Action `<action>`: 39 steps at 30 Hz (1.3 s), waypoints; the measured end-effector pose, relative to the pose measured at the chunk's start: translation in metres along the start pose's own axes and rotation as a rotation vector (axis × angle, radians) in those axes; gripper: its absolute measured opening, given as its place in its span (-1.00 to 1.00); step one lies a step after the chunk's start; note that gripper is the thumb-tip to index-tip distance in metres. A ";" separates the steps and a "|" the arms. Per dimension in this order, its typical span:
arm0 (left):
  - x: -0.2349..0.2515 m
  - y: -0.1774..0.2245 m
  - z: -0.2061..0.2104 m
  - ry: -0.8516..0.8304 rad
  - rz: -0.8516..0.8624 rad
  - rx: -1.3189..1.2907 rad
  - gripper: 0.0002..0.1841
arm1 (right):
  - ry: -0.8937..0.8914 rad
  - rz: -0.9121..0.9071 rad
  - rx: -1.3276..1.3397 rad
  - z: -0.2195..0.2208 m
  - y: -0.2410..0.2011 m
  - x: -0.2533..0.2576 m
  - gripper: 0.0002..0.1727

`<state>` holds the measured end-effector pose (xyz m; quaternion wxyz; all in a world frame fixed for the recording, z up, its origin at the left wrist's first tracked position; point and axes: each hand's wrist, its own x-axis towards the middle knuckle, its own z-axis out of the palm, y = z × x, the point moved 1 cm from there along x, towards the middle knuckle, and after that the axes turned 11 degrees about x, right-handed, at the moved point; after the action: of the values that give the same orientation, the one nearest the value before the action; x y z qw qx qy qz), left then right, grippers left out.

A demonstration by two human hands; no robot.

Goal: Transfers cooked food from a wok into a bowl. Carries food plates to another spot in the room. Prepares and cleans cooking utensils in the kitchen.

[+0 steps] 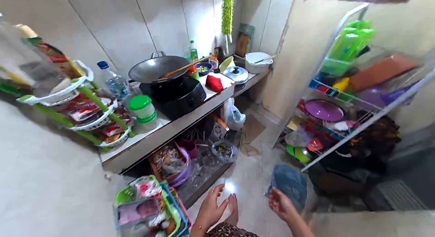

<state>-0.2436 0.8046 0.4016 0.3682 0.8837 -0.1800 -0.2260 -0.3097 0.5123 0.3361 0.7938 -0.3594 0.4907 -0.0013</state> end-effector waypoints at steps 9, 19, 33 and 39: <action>0.253 0.107 -0.072 -0.038 0.157 0.179 -0.40 | 0.202 0.124 -0.018 -0.002 -0.107 0.116 -0.70; 0.433 0.110 -0.090 0.190 -0.062 0.112 -0.43 | -0.094 -0.198 -0.442 0.139 -0.347 0.285 -0.65; 0.470 0.126 -0.028 0.450 -0.654 -0.225 -0.40 | -0.733 -0.985 -1.632 0.581 -0.521 0.457 -0.41; 0.538 0.124 -0.077 1.048 -0.547 -0.113 -0.55 | -0.817 -0.954 -1.709 0.600 -0.527 0.474 -0.57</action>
<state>0.2272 0.5053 0.3970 0.3830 0.8707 0.2726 0.1446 0.5887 0.2951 0.4250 0.2994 -0.9267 -0.1673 0.1537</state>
